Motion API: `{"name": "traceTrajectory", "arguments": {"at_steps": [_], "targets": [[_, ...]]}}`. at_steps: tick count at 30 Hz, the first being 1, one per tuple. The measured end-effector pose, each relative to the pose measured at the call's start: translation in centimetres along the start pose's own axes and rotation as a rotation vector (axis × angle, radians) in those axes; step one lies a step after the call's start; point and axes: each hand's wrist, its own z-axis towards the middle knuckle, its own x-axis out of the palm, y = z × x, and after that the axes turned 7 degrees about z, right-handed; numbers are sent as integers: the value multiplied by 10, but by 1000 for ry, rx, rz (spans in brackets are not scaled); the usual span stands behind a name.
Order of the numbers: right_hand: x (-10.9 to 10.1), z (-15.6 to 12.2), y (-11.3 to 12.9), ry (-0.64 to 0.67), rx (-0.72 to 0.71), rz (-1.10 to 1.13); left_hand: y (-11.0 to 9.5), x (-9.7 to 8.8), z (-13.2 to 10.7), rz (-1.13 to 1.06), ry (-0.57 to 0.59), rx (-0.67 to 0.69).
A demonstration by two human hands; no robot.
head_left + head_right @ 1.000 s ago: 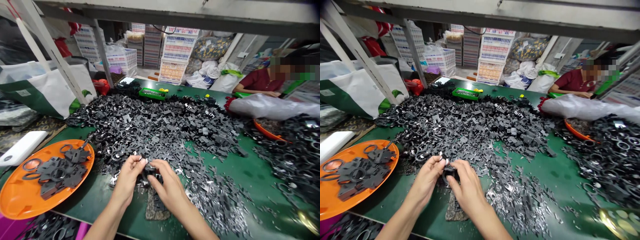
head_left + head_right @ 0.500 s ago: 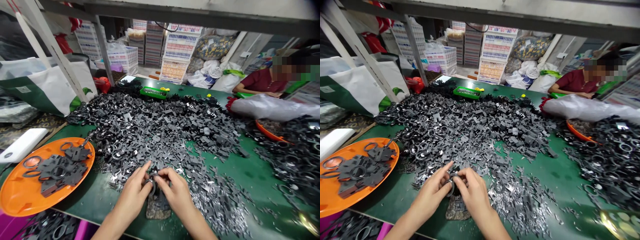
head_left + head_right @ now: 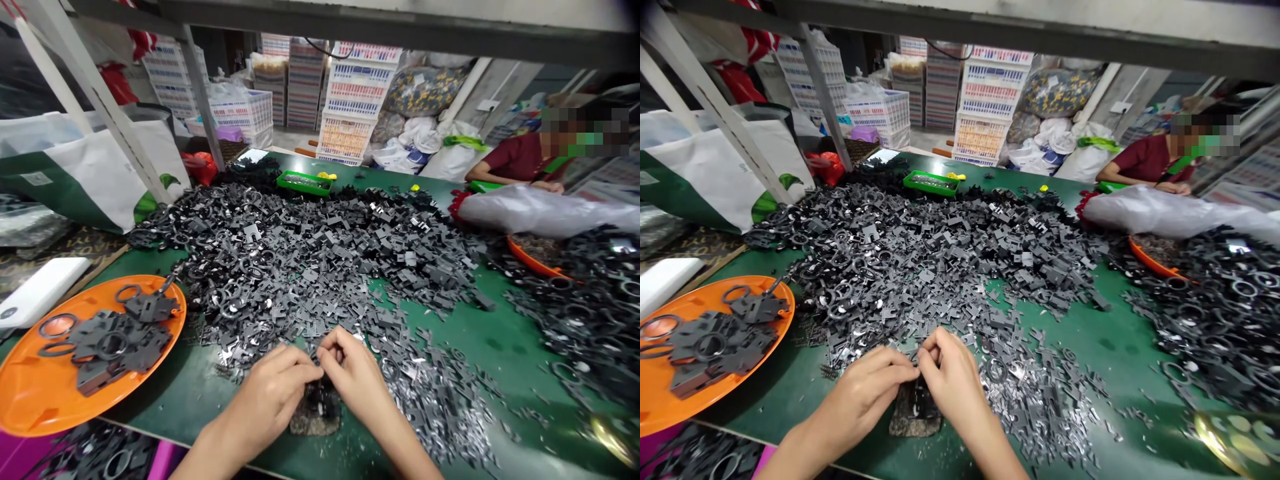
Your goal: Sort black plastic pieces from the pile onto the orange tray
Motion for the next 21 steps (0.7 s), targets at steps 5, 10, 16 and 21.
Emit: {"name": "traceTrajectory", "arguments": {"at_steps": [5,10,16,21], "targets": [[-2,-4,4,73,-14,237,1,-6,7,-294,-144,-214],[6,-13,0,35,-49,281,6,-3,14,-600,-280,-540],[15,-18,-11,103,52,256,8,-5,14,-907,-345,-776],[15,-11,-5,110,-38,120,6,-10,15,-840,-273,-741]]}}
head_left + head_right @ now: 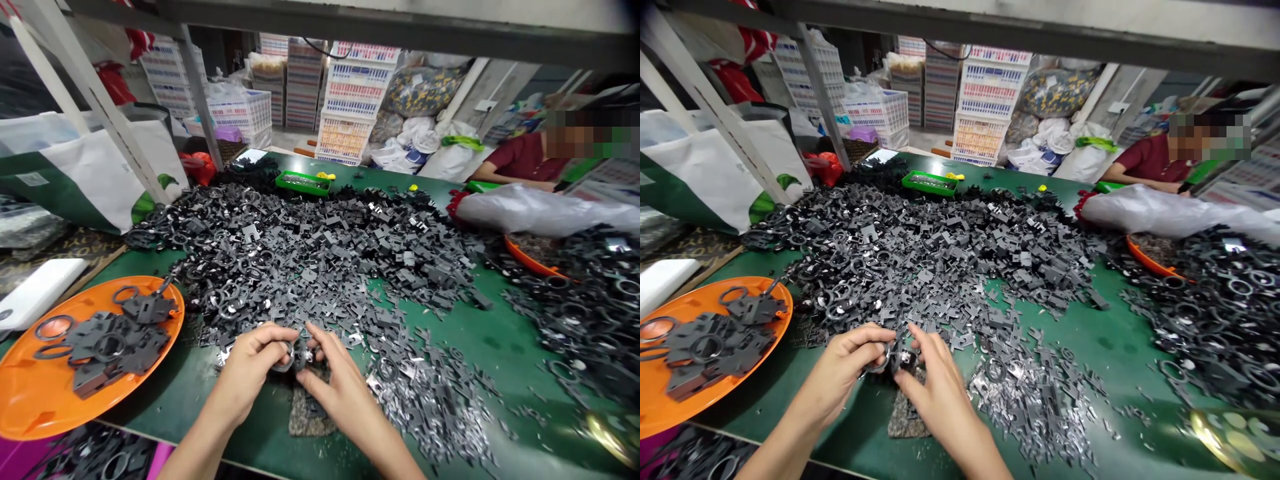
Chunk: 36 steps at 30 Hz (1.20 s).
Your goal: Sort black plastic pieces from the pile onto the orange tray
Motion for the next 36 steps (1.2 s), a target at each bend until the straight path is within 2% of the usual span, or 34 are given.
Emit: {"name": "traceTrajectory", "arguments": {"at_steps": [4,7,11,12,14,16,17,18,20,21,22,25,28,33,36], "targets": [[0,4,5,75,-71,-103,-2,-1,-1,86,41,62],[1,5,2,41,-37,-111,-1,-5,0,144,19,89],[-3,5,-4,-42,33,30,0,-17,4,307,-24,173],[-4,5,-4,-58,52,71,-1,-20,6,379,-65,218],[-8,5,-4,-67,79,100,-4,-25,7,570,-234,338],[-10,4,-3,-77,78,14,-8,-25,5,746,-376,439],[-10,3,-2,-87,56,-59,-8,-23,3,795,-361,457],[-10,3,-1,-101,21,-137,-8,-19,0,807,-275,444],[-9,0,2,-125,-87,-276,-3,-7,-7,725,-6,357],[-8,-1,3,-130,-144,-323,1,-1,-9,657,89,300],[-8,-3,4,-132,-191,-353,6,5,-11,585,136,249],[-8,-10,6,-92,-227,-317,20,15,-13,368,99,157],[-13,-16,7,-28,-131,-181,28,15,-14,218,82,94],[-16,-22,5,73,76,217,33,21,-26,11,260,122],[-15,-26,1,130,139,255,37,30,-34,-80,279,70]]}}
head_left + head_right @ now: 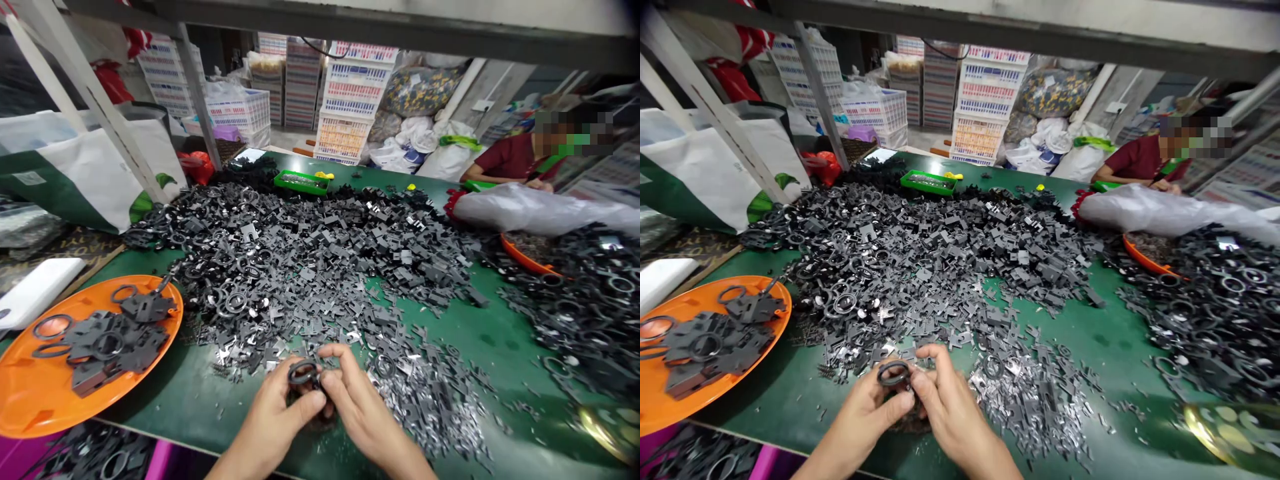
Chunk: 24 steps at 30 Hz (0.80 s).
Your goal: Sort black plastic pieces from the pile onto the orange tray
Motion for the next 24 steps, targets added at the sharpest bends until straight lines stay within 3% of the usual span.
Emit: {"name": "traceTrajectory", "arguments": {"at_steps": [3,8,11,16,20,24], "targets": [[-3,-4,-2,-28,-63,-205,2,2,0,-27,-90,-20],[-15,-11,5,-38,-285,-534,-1,-4,1,266,-118,25],[-22,-11,10,-33,-266,-603,5,-3,-4,503,-138,69],[-24,-7,0,-39,-174,-522,33,-6,-16,938,-225,152],[-15,-5,-11,113,-241,-551,43,-10,-19,1024,-192,167],[-12,-4,-8,162,-249,-703,41,-11,-16,1010,-202,193]]}}
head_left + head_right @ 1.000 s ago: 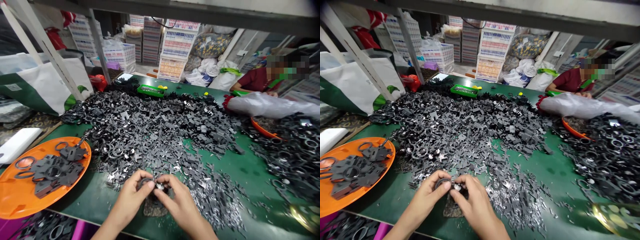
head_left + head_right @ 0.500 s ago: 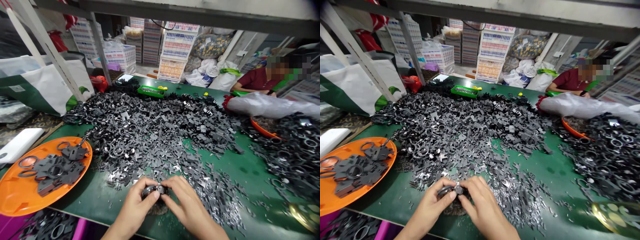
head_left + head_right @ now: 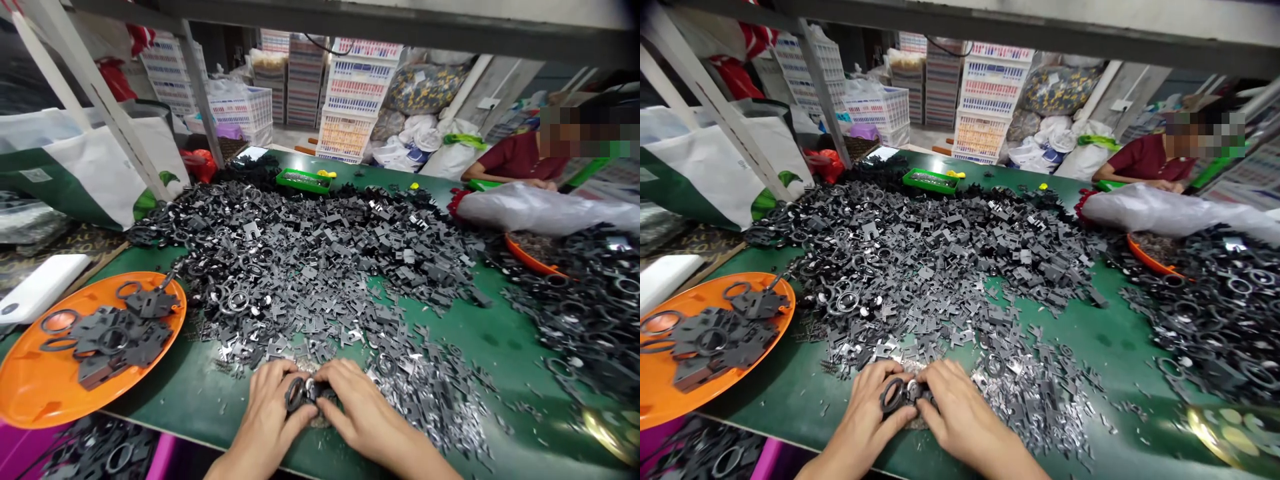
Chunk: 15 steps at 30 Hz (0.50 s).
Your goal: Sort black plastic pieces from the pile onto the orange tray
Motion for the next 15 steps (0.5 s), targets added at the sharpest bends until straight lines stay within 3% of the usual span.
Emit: {"name": "traceTrajectory", "arguments": {"at_steps": [6,10,12,15], "targets": [[0,-2,4,85,-52,-240,1,-3,3,5,7,5],[17,-11,-1,-8,-127,-401,-3,-7,5,-15,71,-2],[15,-13,-1,-34,-129,-396,-7,-7,6,-26,86,-32],[-4,-6,6,37,-20,-188,-14,-5,8,-18,44,-109]]}}
